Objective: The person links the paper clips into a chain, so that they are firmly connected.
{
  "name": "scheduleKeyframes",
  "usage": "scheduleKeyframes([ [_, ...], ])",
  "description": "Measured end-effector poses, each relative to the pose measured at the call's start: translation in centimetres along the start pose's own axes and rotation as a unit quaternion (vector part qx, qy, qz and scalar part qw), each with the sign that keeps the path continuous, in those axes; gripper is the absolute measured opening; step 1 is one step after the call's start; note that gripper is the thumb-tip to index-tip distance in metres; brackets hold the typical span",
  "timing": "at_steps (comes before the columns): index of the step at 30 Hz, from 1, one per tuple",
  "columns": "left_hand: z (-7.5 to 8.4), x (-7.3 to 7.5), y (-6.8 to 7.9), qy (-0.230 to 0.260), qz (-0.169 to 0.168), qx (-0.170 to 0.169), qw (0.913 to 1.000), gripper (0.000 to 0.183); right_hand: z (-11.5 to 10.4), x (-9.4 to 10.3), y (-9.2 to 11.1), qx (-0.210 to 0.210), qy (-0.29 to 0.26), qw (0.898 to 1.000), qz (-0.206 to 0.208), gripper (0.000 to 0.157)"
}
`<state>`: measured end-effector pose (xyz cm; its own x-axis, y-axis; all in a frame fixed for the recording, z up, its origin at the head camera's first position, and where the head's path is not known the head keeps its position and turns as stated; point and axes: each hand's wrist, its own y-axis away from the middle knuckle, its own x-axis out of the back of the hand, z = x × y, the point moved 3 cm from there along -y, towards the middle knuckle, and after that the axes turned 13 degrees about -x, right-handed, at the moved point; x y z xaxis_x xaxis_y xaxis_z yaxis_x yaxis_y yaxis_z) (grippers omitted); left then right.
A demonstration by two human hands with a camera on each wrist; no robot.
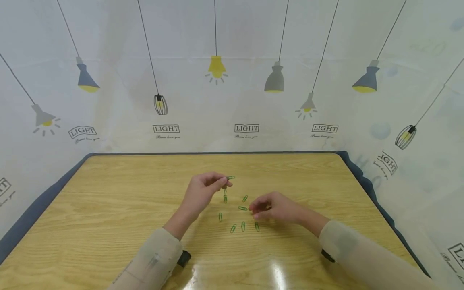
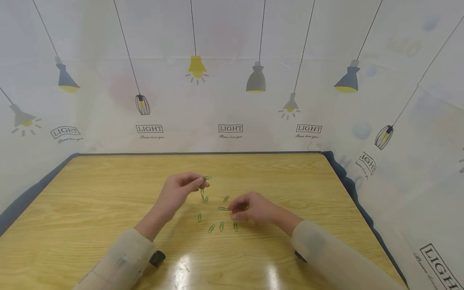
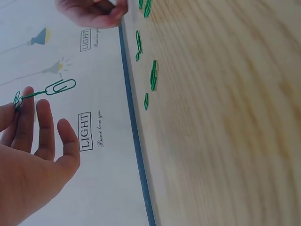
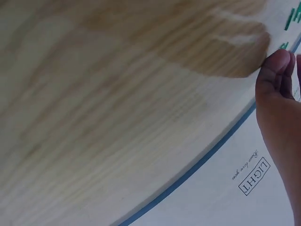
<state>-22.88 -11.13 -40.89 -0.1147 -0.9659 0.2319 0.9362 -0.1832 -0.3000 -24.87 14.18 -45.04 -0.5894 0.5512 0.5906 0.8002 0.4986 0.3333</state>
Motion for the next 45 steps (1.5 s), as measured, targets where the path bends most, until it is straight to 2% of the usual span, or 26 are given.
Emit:
scheduleKeyframes([
  [5, -0.1, 0.1, 0.1, 0.012, -0.002, 0.002, 0.9999, 0.028, 0.7, -0.1, 0.0, 0.012, 0.034, 0.999, -0.016, 0.017],
  [10, 0.0, 0.0, 0.1, 0.014, -0.003, 0.003, 0.9999, 0.024, 0.8, -0.1, 0.2, 0.034, 0.058, 0.997, -0.038, 0.015],
  [22, -0.2, -0.2, -0.1, 0.020, -0.010, 0.005, 0.9997, 0.021, 1.1, -0.4, 0.1, 0.048, 0.058, 0.996, -0.042, 0.005],
  [32, -0.2, -0.3, 0.0, 0.024, -0.017, 0.002, 0.9996, 0.022, 1.0, -0.4, 0.3, 0.037, 0.057, 0.997, -0.044, 0.009],
  [36, -0.1, -0.2, 0.1, 0.023, -0.016, 0.003, 0.9996, 0.022, 1.0, -0.1, 0.1, 0.011, 0.050, 0.998, -0.043, 0.006],
  [40, 0.0, -0.2, 0.1, 0.022, -0.017, 0.006, 0.9996, 0.022, 0.6, 0.9, -0.4, -0.025, 0.034, 0.999, -0.026, 0.005],
  [45, 0.0, -0.3, 0.3, 0.021, -0.019, 0.009, 0.9996, 0.022, -1.0, 2.5, -1.1, -0.037, -0.021, 0.999, 0.011, 0.010],
])
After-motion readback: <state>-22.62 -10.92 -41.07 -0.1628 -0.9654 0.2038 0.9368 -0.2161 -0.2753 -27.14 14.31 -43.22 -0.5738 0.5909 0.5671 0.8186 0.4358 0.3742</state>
